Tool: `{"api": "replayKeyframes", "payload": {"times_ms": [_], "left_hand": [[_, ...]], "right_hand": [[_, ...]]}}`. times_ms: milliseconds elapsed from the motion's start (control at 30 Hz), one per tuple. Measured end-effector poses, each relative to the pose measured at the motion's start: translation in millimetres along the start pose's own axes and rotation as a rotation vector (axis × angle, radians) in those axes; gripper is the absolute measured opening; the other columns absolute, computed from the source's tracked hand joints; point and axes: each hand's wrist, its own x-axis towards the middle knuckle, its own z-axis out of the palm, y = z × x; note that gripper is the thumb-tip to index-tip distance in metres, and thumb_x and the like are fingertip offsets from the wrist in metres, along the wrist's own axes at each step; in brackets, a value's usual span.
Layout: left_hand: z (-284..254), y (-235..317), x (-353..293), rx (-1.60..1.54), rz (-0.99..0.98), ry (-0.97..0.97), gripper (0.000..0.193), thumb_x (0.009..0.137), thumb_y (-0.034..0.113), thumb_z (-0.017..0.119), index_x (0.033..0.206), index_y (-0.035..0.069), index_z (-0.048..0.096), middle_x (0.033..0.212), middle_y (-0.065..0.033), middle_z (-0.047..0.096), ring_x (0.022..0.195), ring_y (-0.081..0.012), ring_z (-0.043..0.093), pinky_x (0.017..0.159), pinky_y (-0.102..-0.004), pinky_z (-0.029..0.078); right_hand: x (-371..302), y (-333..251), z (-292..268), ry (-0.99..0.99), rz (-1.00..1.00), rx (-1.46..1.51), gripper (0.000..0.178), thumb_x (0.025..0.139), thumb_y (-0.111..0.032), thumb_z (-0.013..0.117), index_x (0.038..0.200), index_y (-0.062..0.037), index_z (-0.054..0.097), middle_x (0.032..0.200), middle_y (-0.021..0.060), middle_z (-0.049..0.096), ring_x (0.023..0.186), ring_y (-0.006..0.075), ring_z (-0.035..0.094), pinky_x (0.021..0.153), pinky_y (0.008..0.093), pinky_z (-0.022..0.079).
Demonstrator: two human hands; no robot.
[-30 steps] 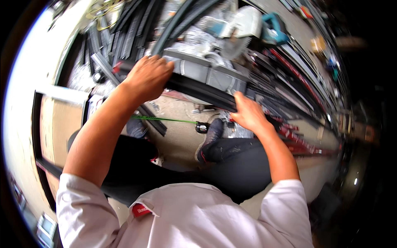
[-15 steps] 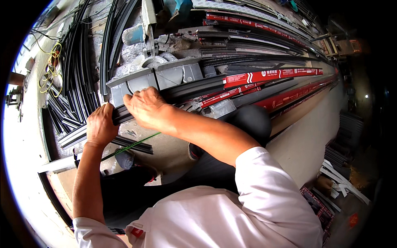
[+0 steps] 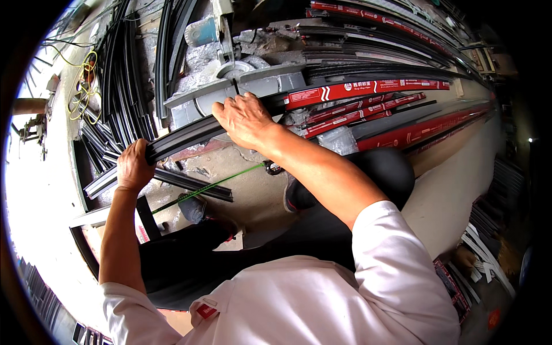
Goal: The person selects long black profiles, measures them with a tape measure, and cuts them to length using a miter saw. The person repeats this process for several pieces, inspecting the cut ends and stacking the finished pieces.
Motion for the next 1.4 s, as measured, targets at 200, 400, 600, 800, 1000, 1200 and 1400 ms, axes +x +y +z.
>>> {"api": "replayKeyframes", "payload": {"times_ms": [200, 400, 600, 800, 1000, 1200, 1400], "left_hand": [[13.1, -33.7, -0.2, 0.014, -0.029, -0.062, 0.030, 0.079, 0.013, 0.078, 0.099, 0.007, 0.056, 0.090, -0.0148, 0.065, 0.091, -0.0377, 0.067, 0.081, -0.0483, 0.053], [37.5, -70.4, 3.0, 0.051, -0.097, -0.122, 0.038, 0.075, 0.011, 0.083, 0.100, 0.007, 0.055, 0.094, -0.0150, 0.064, 0.095, -0.0387, 0.064, 0.085, -0.0496, 0.051], [73.3, -64.0, 34.6, -0.004, -0.101, -0.140, 0.036, 0.078, 0.016, 0.082, 0.100, 0.008, 0.055, 0.096, -0.0140, 0.065, 0.097, -0.0367, 0.064, 0.087, -0.0483, 0.050], [114.1, -61.9, 69.9, -0.050, -0.098, -0.101, 0.037, 0.076, 0.013, 0.083, 0.101, 0.006, 0.056, 0.094, -0.0150, 0.065, 0.096, -0.0378, 0.066, 0.085, -0.0492, 0.052], [129.2, -66.8, 86.6, -0.040, -0.088, -0.133, 0.041, 0.073, 0.013, 0.086, 0.101, 0.006, 0.056, 0.096, -0.0152, 0.067, 0.097, -0.0389, 0.066, 0.087, -0.0502, 0.052], [137.8, -69.2, 93.7, -0.065, -0.055, -0.141, 0.040, 0.074, 0.013, 0.084, 0.102, 0.006, 0.056, 0.095, -0.0156, 0.067, 0.097, -0.0390, 0.067, 0.087, -0.0498, 0.052], [145.3, -63.6, 97.0, -0.069, -0.068, -0.152, 0.035, 0.079, 0.016, 0.081, 0.103, 0.006, 0.058, 0.097, -0.0164, 0.069, 0.099, -0.0388, 0.068, 0.089, -0.0493, 0.053]], "right_hand": [[31.5, -19.4, 33.2, -0.005, 0.002, 0.060, 0.017, 0.095, -0.013, 0.055, 0.110, -0.0038, 0.056, 0.093, 0.0153, 0.068, 0.090, 0.0307, 0.069, 0.083, 0.0469, 0.050], [72.3, -38.5, 77.2, -0.137, 0.040, 0.140, 0.017, 0.098, -0.012, 0.055, 0.114, -0.0066, 0.058, 0.100, 0.0140, 0.070, 0.097, 0.0284, 0.070, 0.088, 0.0456, 0.049], [110.1, -49.7, 118.4, -0.138, 0.039, 0.196, 0.015, 0.098, -0.012, 0.054, 0.111, -0.0063, 0.059, 0.097, 0.0132, 0.070, 0.097, 0.0282, 0.071, 0.088, 0.0455, 0.050], [136.2, -50.5, 141.7, -0.114, 0.056, 0.186, 0.014, 0.099, -0.014, 0.051, 0.110, -0.0068, 0.058, 0.095, 0.0131, 0.067, 0.097, 0.0292, 0.069, 0.088, 0.0480, 0.050], [142.2, -42.3, 162.3, -0.023, 0.117, 0.128, 0.015, 0.096, -0.015, 0.059, 0.108, -0.0080, 0.062, 0.096, 0.0114, 0.070, 0.097, 0.0281, 0.068, 0.092, 0.0464, 0.048], [135.1, -37.3, 158.7, 0.004, 0.068, 0.144, 0.023, 0.097, -0.016, 0.058, 0.115, -0.0034, 0.063, 0.107, 0.0135, 0.067, 0.108, 0.0280, 0.064, 0.101, 0.0443, 0.045], [103.3, -50.9, 138.1, 0.366, 0.048, 0.436, 0.025, 0.087, -0.014, 0.070, 0.108, -0.0039, 0.059, 0.112, 0.0137, 0.060, 0.111, 0.0315, 0.060, 0.100, 0.0476, 0.047]]}}
